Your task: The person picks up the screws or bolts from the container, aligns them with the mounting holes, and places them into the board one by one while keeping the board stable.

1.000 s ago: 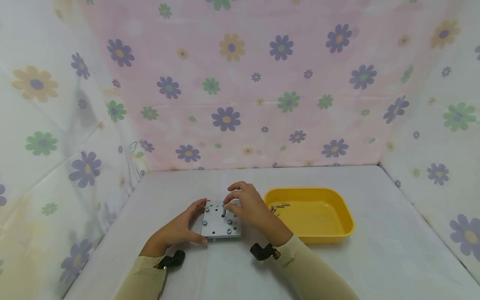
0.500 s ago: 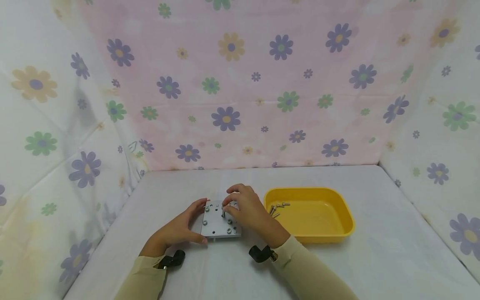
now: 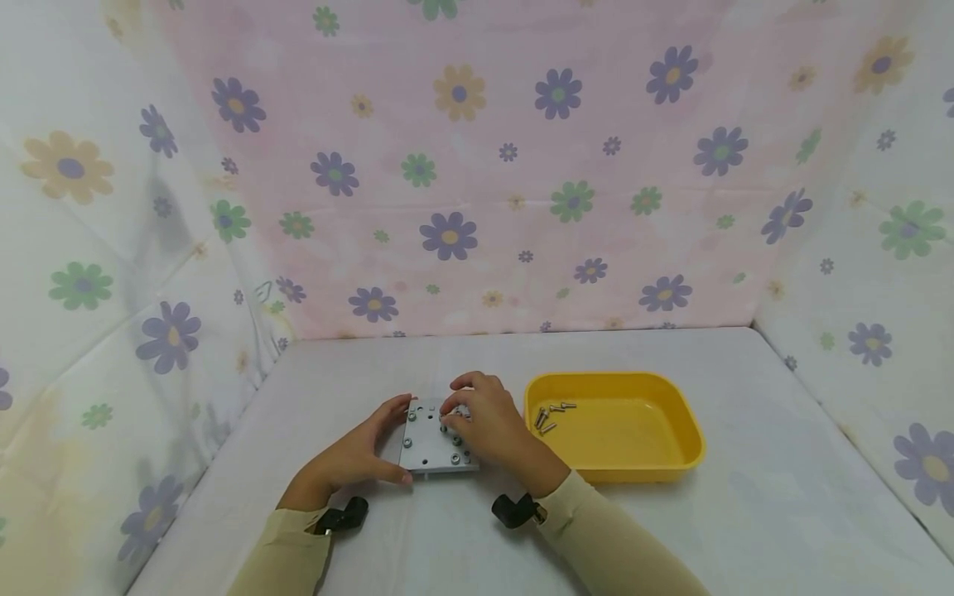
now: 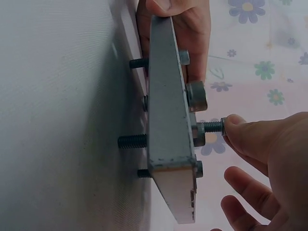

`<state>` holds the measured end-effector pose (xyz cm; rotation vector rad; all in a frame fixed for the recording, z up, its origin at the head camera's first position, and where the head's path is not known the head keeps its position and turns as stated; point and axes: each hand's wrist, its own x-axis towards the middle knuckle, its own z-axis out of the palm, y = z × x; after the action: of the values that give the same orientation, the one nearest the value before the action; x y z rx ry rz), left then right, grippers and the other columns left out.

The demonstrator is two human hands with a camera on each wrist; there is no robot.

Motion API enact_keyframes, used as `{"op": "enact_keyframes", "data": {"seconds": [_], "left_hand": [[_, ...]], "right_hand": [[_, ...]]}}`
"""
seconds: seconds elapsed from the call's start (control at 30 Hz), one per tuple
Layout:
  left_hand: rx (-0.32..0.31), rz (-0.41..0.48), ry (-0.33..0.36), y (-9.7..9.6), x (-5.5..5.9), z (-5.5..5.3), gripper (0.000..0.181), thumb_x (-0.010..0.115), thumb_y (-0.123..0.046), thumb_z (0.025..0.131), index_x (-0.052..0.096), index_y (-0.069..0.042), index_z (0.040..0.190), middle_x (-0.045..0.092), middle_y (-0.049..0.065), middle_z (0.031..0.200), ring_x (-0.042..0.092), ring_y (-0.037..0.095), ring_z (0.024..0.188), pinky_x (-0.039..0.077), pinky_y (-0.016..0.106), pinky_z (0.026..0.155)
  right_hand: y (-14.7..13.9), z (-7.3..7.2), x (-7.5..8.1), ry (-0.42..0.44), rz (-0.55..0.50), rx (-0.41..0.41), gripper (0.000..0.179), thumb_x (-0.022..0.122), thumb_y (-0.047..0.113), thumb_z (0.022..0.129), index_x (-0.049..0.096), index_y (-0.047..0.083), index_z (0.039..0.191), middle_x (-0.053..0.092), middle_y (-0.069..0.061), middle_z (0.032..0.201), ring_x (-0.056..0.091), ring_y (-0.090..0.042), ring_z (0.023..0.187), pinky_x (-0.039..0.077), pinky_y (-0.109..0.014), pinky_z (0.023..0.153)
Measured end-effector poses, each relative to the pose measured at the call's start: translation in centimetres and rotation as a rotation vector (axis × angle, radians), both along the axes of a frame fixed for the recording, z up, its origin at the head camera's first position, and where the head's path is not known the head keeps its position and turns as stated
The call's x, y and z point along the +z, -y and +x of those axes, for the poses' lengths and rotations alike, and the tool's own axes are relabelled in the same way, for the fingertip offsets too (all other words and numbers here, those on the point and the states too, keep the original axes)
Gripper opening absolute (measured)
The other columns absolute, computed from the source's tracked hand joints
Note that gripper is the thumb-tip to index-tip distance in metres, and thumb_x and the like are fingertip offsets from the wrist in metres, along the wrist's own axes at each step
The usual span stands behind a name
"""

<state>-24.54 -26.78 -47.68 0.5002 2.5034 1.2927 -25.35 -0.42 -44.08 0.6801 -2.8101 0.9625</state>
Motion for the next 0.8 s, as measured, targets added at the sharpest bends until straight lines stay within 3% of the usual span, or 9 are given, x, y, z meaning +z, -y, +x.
{"op": "enact_keyframes", "data": {"seconds": [0.43, 0.8], "left_hand": [[-0.002, 0.001, 0.0, -0.07, 0.16, 0.06, 0.131, 0.099, -0.032, 0.064, 0.017, -0.019, 0.166, 0.03, 0.007, 0.17, 0.022, 0.031, 0.159, 0.007, 0.065, 0.126], [0.011, -0.008, 0.004, -0.15, 0.11, 0.11, 0.131, 0.099, -0.032, 0.064, 0.017, -0.02, 0.166, 0.03, 0.007, 0.17, 0.02, 0.032, 0.16, 0.005, 0.066, 0.125]], "right_hand": [[0.16, 0.38, -0.28, -0.034, 0.049, -0.01, 0.009, 0.074, 0.034, 0.097, 0.081, 0.03, 0.102, 0.059, 0.003, 0.138, 0.051, -0.025, 0.131, 0.045, -0.05, 0.11], [0.41, 0.46, -0.61, 0.016, 0.066, -0.036, 0.007, 0.076, 0.035, 0.095, 0.081, 0.032, 0.099, 0.06, 0.003, 0.137, 0.051, -0.024, 0.128, 0.047, -0.049, 0.109]]}}
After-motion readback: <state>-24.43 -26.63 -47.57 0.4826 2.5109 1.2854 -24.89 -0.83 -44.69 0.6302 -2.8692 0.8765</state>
